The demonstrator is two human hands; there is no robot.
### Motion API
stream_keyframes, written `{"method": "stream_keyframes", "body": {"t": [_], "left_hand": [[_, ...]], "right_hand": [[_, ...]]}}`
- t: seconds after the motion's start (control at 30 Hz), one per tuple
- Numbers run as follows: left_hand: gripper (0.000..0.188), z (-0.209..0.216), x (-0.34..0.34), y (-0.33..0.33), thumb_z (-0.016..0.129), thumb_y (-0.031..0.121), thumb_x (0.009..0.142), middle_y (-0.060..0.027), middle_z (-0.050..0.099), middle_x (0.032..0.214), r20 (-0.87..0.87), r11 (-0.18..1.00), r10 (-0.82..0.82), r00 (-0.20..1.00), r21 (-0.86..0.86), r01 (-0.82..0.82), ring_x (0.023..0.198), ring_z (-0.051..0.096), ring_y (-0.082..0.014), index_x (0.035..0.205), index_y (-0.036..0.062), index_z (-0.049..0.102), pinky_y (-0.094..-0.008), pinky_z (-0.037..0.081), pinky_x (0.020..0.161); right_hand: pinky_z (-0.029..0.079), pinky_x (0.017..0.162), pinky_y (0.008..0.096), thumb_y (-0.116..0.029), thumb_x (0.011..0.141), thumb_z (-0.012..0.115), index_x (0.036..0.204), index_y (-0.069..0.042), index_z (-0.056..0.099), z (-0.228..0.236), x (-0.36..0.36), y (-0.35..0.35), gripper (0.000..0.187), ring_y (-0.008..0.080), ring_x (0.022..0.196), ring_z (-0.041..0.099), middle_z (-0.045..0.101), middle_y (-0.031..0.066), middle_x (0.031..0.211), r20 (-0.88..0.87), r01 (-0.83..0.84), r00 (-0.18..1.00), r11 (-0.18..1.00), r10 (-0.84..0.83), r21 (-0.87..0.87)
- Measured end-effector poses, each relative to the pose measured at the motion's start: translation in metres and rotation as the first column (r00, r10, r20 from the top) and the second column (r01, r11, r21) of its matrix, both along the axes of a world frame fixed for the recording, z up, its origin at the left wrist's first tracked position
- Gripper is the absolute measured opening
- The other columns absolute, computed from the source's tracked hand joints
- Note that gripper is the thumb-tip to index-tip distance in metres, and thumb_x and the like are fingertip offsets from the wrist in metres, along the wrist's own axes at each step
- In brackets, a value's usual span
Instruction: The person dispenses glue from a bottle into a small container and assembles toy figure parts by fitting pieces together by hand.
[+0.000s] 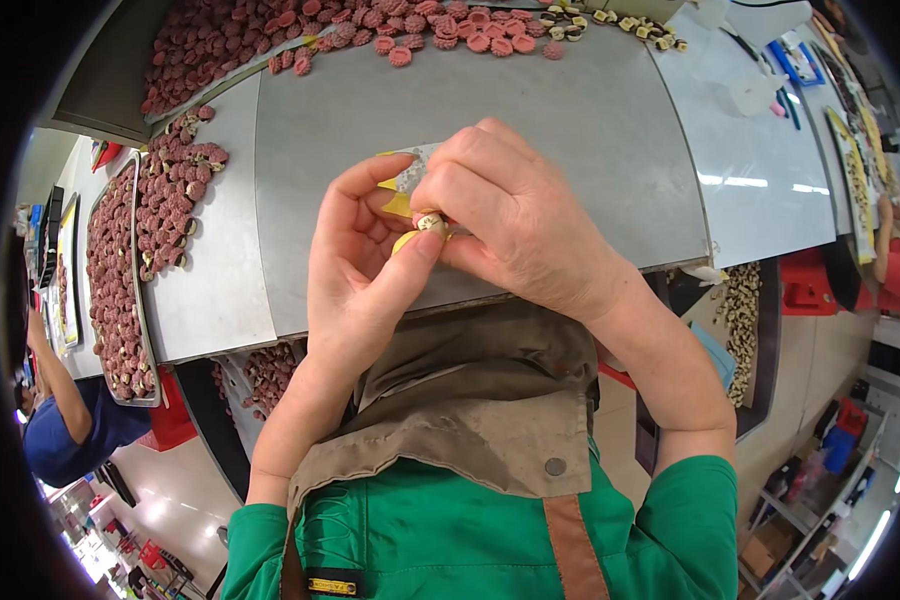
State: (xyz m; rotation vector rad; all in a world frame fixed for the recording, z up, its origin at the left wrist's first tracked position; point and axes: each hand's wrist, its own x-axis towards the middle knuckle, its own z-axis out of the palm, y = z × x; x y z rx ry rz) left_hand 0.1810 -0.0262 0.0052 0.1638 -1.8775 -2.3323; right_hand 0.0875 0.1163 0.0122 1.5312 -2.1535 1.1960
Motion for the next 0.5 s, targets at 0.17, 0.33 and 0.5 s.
{"method": "stream_keyframes", "body": {"t": [0.17,0.33,0.5], "left_hand": [[0.051,0.011,-0.003,-0.002,0.065,0.002,0.082,-0.0045,0.055,0.097,0.115,0.999,-0.016,0.993,0.029,0.013,0.084,0.056,-0.0082,0.128,0.0018,0.043,-0.0231,0.048,0.074],[0.032,0.006,-0.014,-0.055,0.064,0.003,0.081,-0.0088,0.060,0.088,-0.046,0.452,0.132,0.990,-0.886,-0.101,0.079,0.059,-0.0201,0.113,0.0052,0.058,-0.0318,0.049,0.073],[0.027,0.010,-0.035,-0.130,0.061,0.010,0.085,-0.0145,0.058,0.102,-0.337,-0.271,0.081,0.938,-0.913,-0.305,0.097,0.056,-0.0317,0.111,0.0051,0.061,-0.0401,0.045,0.086]], "right_hand": [[0.049,0.068,0.0343,-0.005,0.065,0.078,0.090,-0.008,0.060,0.001,-0.002,-0.001,0.031,0.0249,0.081,0.057,0.057,0.0066,0.092,-0.003,-0.016,1.000,0.999,0.016,0.028],[0.050,0.079,0.0376,-0.018,0.075,0.075,0.109,-0.007,0.059,0.009,-0.030,0.045,0.040,0.0304,0.092,0.058,0.056,0.0128,0.105,-0.024,0.180,0.983,0.954,-0.180,0.238],[0.050,0.079,0.0354,-0.015,0.087,0.064,0.118,-0.007,0.056,0.002,-0.100,0.105,0.033,0.0254,0.096,0.060,0.055,0.0121,0.109,0.070,0.441,0.865,0.819,-0.497,0.367]]}}
